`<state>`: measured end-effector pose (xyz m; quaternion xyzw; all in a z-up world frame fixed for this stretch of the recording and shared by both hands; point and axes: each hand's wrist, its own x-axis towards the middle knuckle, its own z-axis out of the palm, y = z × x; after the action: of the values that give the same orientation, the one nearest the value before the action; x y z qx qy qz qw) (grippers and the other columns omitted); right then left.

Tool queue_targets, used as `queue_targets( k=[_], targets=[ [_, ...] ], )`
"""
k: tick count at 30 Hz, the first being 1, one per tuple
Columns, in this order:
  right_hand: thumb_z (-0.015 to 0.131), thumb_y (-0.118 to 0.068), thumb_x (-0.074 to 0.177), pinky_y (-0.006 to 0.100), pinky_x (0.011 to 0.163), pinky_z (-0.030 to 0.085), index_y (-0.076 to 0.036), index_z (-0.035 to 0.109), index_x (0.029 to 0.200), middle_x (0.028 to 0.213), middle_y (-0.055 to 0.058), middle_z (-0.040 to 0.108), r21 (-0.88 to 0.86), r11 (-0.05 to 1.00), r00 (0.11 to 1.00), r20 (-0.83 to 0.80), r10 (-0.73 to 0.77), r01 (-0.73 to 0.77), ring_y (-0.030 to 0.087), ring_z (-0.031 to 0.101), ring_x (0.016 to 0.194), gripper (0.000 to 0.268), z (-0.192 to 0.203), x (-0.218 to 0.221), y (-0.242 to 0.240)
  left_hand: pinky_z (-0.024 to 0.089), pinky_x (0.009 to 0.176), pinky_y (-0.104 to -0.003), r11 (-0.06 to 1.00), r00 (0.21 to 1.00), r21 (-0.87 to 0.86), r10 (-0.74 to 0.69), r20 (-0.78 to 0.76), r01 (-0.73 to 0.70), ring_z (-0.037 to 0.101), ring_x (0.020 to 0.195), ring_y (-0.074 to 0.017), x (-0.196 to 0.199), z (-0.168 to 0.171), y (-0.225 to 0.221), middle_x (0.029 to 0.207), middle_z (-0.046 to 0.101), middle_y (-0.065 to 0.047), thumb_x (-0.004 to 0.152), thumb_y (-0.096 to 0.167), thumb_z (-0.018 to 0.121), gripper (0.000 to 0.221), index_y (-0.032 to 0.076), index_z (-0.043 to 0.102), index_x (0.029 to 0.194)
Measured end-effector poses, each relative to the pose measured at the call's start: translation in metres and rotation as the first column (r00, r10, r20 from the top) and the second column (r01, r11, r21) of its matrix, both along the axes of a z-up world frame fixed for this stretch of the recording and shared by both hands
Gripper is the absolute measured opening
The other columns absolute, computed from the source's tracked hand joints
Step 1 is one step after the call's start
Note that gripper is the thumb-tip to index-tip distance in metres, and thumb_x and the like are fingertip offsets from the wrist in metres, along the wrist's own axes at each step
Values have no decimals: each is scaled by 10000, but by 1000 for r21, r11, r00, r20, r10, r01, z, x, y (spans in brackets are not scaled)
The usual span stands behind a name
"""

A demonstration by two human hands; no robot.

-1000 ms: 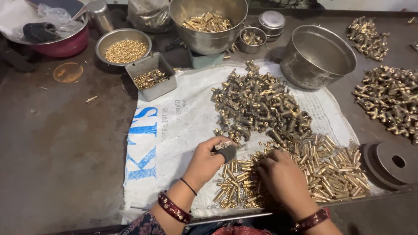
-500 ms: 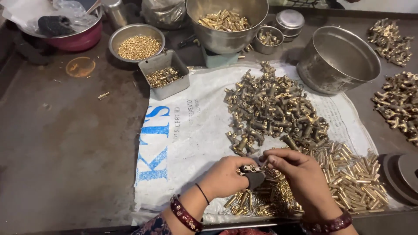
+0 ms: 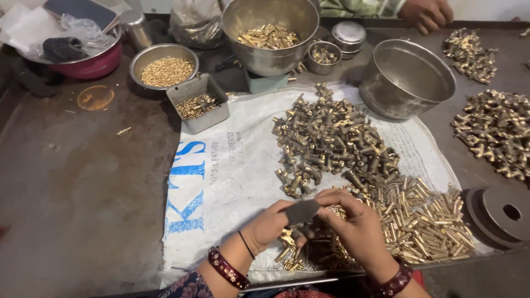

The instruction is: The person pours brass fittings from a metal bowl onto a cloth on the workbench, then picks the fittings one at a time, looks them over, and places them into separate piles by type, occasionally using a small green-handled screwdriver to help move or position pieces.

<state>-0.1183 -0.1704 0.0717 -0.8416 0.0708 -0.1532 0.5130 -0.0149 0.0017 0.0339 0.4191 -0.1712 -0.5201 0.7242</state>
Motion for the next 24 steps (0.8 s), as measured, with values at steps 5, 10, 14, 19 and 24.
queue_targets(
  k=[5, 10, 14, 19, 24],
  targets=[
    [807, -90, 785, 317, 926, 580, -63, 778, 1022, 1083, 61, 800, 107, 993, 995, -84, 62, -53, 168, 744, 1023, 241, -12, 12, -33, 547, 594, -268, 995, 982, 81, 36, 187, -52, 663, 614, -154, 9, -39, -6, 845, 727, -106, 1030, 200, 593, 304, -67, 730, 1084],
    [710, -178, 911, 326, 859, 606, -174, 773, 1117, 1109, 2, 790, -270, 930, 897, -299, -326, 248, 153, 761, 974, 216, -5, 32, -57, 552, 567, -276, 943, 947, 121, 293, 131, -309, 650, 582, -143, 18, -18, -2, 856, 749, -102, 990, 139, 554, 286, -57, 744, 1073],
    [751, -259, 842, 384, 803, 554, -173, 800, 981, 971, 27, 736, -795, 605, 942, -175, -286, 36, 245, 659, 924, 171, -18, 39, -46, 565, 575, -286, 921, 924, 81, 378, 57, -381, 685, 652, -112, 15, -17, -2, 891, 766, -97, 956, 122, 551, 274, -33, 745, 1072],
    [712, -239, 814, 398, 791, 536, -142, 791, 907, 938, 26, 715, -829, 555, 981, -47, -186, 66, 272, 632, 891, 156, -30, 48, -46, 366, 447, -248, 872, 907, 271, 356, 224, -409, 664, 603, -107, 15, 3, 7, 777, 709, -97, 989, 287, 602, 364, -37, 755, 929],
    [694, -237, 904, 380, 805, 556, -64, 711, 933, 955, 99, 702, -910, 415, 974, -77, -211, 18, 273, 655, 930, 177, -36, 47, -46, 477, 469, -238, 934, 948, 180, 288, 137, -309, 680, 545, -180, 15, -2, 4, 772, 743, -69, 1003, 377, 558, 428, 9, 740, 884]
  ],
)
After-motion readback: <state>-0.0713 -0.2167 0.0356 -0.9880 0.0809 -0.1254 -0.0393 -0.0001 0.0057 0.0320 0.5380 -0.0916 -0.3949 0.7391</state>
